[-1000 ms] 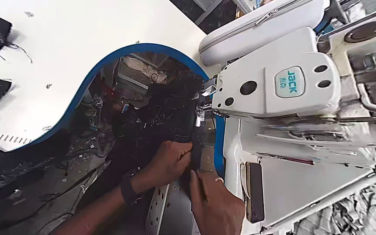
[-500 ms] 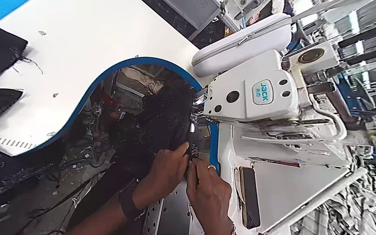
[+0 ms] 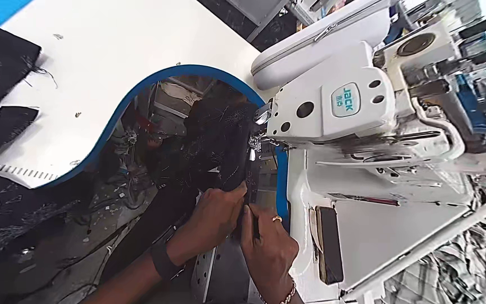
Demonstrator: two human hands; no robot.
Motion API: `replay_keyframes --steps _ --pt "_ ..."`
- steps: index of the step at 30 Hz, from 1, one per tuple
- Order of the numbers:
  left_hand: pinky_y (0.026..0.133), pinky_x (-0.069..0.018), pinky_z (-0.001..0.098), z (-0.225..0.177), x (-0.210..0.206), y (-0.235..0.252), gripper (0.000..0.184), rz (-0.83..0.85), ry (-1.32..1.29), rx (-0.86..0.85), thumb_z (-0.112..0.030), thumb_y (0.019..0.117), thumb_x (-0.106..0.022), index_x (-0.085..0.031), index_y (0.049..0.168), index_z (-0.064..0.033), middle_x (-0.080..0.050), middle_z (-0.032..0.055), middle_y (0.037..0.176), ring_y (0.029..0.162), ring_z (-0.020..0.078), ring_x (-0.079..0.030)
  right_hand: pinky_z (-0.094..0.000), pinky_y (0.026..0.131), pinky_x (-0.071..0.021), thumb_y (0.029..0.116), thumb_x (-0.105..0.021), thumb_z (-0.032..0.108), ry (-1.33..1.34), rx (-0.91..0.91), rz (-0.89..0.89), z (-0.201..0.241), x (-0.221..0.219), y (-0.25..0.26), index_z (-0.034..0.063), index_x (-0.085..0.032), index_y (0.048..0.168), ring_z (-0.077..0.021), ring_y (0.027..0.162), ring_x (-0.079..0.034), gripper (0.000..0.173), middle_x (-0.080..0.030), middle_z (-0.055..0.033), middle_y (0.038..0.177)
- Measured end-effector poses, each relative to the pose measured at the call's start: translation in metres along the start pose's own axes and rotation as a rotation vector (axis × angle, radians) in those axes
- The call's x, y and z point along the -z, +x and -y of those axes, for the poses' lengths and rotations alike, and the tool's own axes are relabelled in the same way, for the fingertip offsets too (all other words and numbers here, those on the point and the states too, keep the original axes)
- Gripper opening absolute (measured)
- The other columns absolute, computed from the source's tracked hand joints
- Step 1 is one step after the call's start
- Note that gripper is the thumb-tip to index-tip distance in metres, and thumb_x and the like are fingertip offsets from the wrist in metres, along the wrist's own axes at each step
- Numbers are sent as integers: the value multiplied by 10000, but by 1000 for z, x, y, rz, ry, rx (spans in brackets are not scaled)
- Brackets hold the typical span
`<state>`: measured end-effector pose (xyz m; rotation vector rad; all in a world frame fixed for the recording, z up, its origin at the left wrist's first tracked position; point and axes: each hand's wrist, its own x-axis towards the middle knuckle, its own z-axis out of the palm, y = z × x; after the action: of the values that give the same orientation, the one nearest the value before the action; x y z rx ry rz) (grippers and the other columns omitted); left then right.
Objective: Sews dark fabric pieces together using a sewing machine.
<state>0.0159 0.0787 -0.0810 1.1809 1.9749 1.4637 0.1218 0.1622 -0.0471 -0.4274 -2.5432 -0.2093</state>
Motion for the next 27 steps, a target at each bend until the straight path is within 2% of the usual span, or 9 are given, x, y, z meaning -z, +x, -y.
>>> replay_keyframes --steps 2,6,12,16,19,21,23,25,27 --pt "583 -488 460 -1 2 0 347 6 0 -4 -102 1020 -480 -677 1261 51 -609 142 629 566 310 -608 -207 473 -438 913 -597 169 10 -12 -10 0 -1 0 19 -745 814 -120 549 -614 233 -656 -72 663" --pt "598 -484 469 1 2 -1 390 21 -4 14 -114 1030 -466 -630 1339 58 -610 145 633 574 317 -603 -199 478 -444 897 -612 171 34 -31 -14 2 -2 -1 14 -752 810 -117 553 -622 228 -665 -78 666" --pt "569 -485 460 0 0 1 395 -8 35 17 -120 1029 -458 -634 1342 45 -597 132 609 556 315 -604 -207 479 -444 896 -613 182 32 -29 -10 2 -1 -1 10 -763 836 -115 554 -624 236 -676 -78 674" --pt "590 -496 472 0 2 1 403 10 29 17 -120 1031 -469 -616 1364 50 -622 149 639 580 327 -621 -207 463 -436 898 -612 190 31 -40 4 3 3 -5 7 -767 835 -112 525 -605 247 -661 -74 650" --pt "593 -495 468 -1 2 1 408 9 24 25 -132 1041 -468 -605 1385 40 -625 154 644 583 329 -621 -253 439 -457 880 -625 195 -21 -38 131 3 16 -9 5 -762 841 -150 512 -635 237 -676 -80 649" --pt "578 -494 467 -1 2 1 403 1 23 32 -138 1047 -469 -612 1380 38 -621 155 636 566 327 -615 -340 399 -456 840 -676 185 -58 -30 324 3 35 -7 -8 -744 855 -221 480 -645 205 -657 -105 621" --pt "590 -491 474 -1 3 1 390 16 7 41 -130 1046 -469 -630 1360 37 -625 162 644 577 332 -617 -381 398 -465 839 -710 180 -54 -22 484 4 54 -2 -4 -720 842 -258 490 -655 185 -646 -120 618" --pt "625 -497 485 -1 5 1 382 61 -34 60 -132 1060 -452 -634 1353 33 -638 169 672 607 332 -628 -356 414 -474 855 -708 195 -36 -8 505 4 65 0 12 -727 829 -239 512 -662 185 -657 -107 634" --pt "658 -503 495 0 8 1 394 102 -66 76 -140 1072 -430 -618 1381 19 -655 175 707 638 336 -639 -308 468 -491 867 -691 187 8 -8 433 5 66 1 26 -746 833 -203 557 -670 173 -682 -86 661"
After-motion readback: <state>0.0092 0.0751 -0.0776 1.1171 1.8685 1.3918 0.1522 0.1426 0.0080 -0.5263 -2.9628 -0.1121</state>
